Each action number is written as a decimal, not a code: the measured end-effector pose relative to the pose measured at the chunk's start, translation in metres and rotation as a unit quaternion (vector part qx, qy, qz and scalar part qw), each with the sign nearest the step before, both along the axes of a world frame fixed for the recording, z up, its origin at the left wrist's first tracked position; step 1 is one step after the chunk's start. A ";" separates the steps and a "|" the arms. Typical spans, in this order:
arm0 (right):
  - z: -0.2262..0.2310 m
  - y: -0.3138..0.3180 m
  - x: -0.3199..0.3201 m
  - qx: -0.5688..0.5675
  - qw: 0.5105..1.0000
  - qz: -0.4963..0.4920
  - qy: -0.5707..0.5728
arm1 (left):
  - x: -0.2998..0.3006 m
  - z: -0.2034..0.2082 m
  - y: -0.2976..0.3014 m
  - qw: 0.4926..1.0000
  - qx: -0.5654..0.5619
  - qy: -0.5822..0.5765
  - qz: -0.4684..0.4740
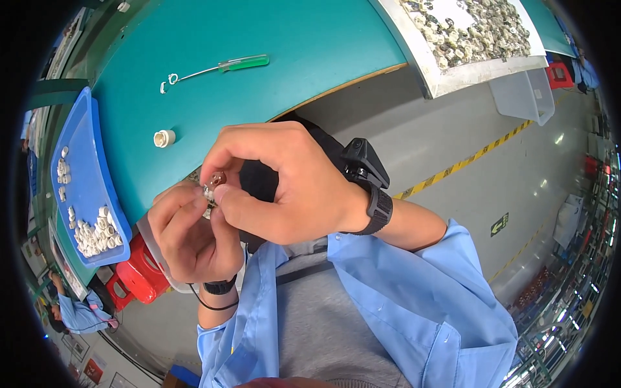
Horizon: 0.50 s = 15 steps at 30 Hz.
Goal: The person picks up a white plastic base and a metal component, fits the metal piece into the base by hand, and presses them together. After repeating this process several times, the assembled units are placed into a clear bin.
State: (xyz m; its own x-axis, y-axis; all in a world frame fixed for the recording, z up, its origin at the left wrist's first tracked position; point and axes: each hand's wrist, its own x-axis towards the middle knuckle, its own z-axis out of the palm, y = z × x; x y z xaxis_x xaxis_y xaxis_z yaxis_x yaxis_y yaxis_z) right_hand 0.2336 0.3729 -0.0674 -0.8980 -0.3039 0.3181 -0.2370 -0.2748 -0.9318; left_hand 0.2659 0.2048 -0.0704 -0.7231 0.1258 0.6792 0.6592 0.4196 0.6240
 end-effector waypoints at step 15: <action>-0.021 0.008 -0.037 0.029 0.998 -0.057 0.014 | -0.051 -0.020 -0.035 0.916 -0.266 -0.069 0.292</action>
State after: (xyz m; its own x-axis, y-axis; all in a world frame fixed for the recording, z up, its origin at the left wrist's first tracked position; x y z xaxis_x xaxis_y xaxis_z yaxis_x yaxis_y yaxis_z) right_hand 0.1970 0.3806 -0.0880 -0.9186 -0.2196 0.3286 -0.2898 -0.1911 -0.9378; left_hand 0.2152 0.1700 -0.0904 -0.8475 -0.0230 0.5303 0.1551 0.9447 0.2889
